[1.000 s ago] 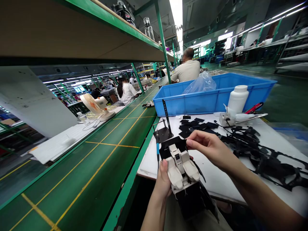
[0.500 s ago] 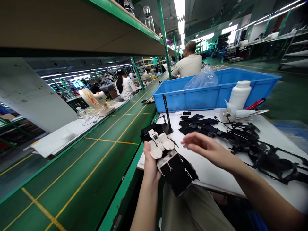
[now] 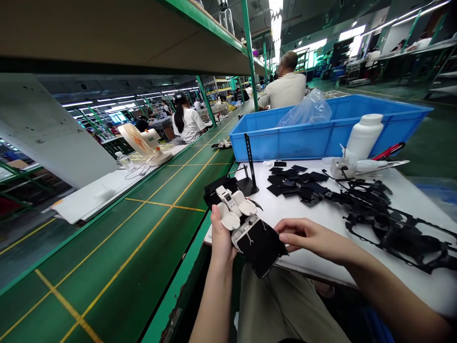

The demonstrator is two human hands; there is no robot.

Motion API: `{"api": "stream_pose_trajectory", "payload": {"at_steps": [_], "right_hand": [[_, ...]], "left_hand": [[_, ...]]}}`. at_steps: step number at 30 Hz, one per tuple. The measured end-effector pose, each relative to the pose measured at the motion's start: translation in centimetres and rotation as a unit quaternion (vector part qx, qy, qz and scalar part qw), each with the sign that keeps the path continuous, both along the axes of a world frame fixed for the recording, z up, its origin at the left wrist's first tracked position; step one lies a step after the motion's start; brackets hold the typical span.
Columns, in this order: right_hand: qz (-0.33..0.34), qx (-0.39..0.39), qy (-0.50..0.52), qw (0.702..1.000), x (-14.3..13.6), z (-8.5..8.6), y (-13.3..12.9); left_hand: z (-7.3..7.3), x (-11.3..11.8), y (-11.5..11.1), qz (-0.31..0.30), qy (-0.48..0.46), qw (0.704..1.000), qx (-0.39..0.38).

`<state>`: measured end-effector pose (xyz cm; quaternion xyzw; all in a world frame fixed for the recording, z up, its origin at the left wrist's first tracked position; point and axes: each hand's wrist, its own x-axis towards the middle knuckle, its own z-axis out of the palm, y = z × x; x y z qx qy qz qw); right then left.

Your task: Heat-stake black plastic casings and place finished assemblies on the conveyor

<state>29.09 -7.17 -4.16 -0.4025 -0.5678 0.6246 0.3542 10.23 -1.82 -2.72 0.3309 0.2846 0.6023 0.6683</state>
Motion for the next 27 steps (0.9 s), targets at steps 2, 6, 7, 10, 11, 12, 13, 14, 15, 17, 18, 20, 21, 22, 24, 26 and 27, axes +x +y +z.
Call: {"api": "stream_pose_trajectory", "payload": {"at_steps": [2,6,7,10,11,12,13,14,15,17,18,20,21,22,24,26,27], "right_hand": [[0.007,0.006,0.006,1.0,0.0,0.0,0.1],[0.058,0.027,0.028,0.998,-0.1,-0.4,0.5],[0.068,0.025,0.031,0.997,-0.1,-0.4,0.6],[0.076,0.011,0.036,0.996,-0.3,-0.6,0.9],[0.075,0.006,0.038,0.996,-0.4,-0.6,1.0],[0.072,0.002,0.041,0.997,-0.6,-0.6,1.2],[0.069,-0.002,0.043,0.997,-0.8,-0.6,1.3],[0.065,-0.006,0.046,0.997,-1.0,-0.5,1.4],[0.063,-0.01,0.049,0.997,-1.3,-0.4,1.5],[0.067,-0.021,0.058,0.996,-1.9,-0.3,2.0],[0.07,-0.029,0.063,0.995,-2.3,-0.2,2.3],[0.076,-0.049,0.07,0.993,-3.1,-0.1,3.2],[0.079,-0.059,0.075,0.992,-3.5,-0.1,3.8],[0.085,-0.067,0.079,0.991,-4.0,-0.1,4.5],[0.099,-0.08,0.089,0.988,-5.1,0.0,5.9],[0.115,-0.087,0.096,0.985,-6.5,0.0,7.3],[0.123,-0.089,0.097,0.984,-7.3,0.0,8.0]], "left_hand": [[0.1,0.0,-0.1,-0.001,-0.004,1.0,0.001],[0.3,0.0,-0.4,-0.034,-0.01,0.999,-0.032],[0.4,-0.1,-0.4,-0.042,-0.01,0.998,-0.041],[0.5,-0.4,-0.3,-0.052,-0.009,0.997,-0.062],[0.5,-0.5,-0.2,-0.055,-0.008,0.996,-0.069],[0.4,-0.7,-0.1,-0.056,-0.007,0.995,-0.077],[0.4,-0.9,0.1,-0.057,-0.007,0.995,-0.082],[0.2,-1.2,0.3,-0.056,-0.008,0.995,-0.084],[0.1,-1.4,0.5,-0.056,-0.008,0.995,-0.083],[-0.2,-1.9,0.9,-0.062,-0.009,0.995,-0.079],[-0.3,-2.2,1.2,-0.065,-0.01,0.995,-0.079],[-0.4,-3.0,1.7,-0.06,-0.016,0.995,-0.079],[-0.4,-3.4,2.0,-0.053,-0.019,0.995,-0.081],[-0.4,-4.0,2.3,-0.044,-0.022,0.995,-0.083],[-0.5,-5.5,3.0,-0.021,-0.029,0.995,-0.089],[-1.1,-7.4,3.8,-0.012,-0.038,0.995,-0.091],[-1.7,-8.4,4.2,-0.017,-0.042,0.995,-0.085]]}}
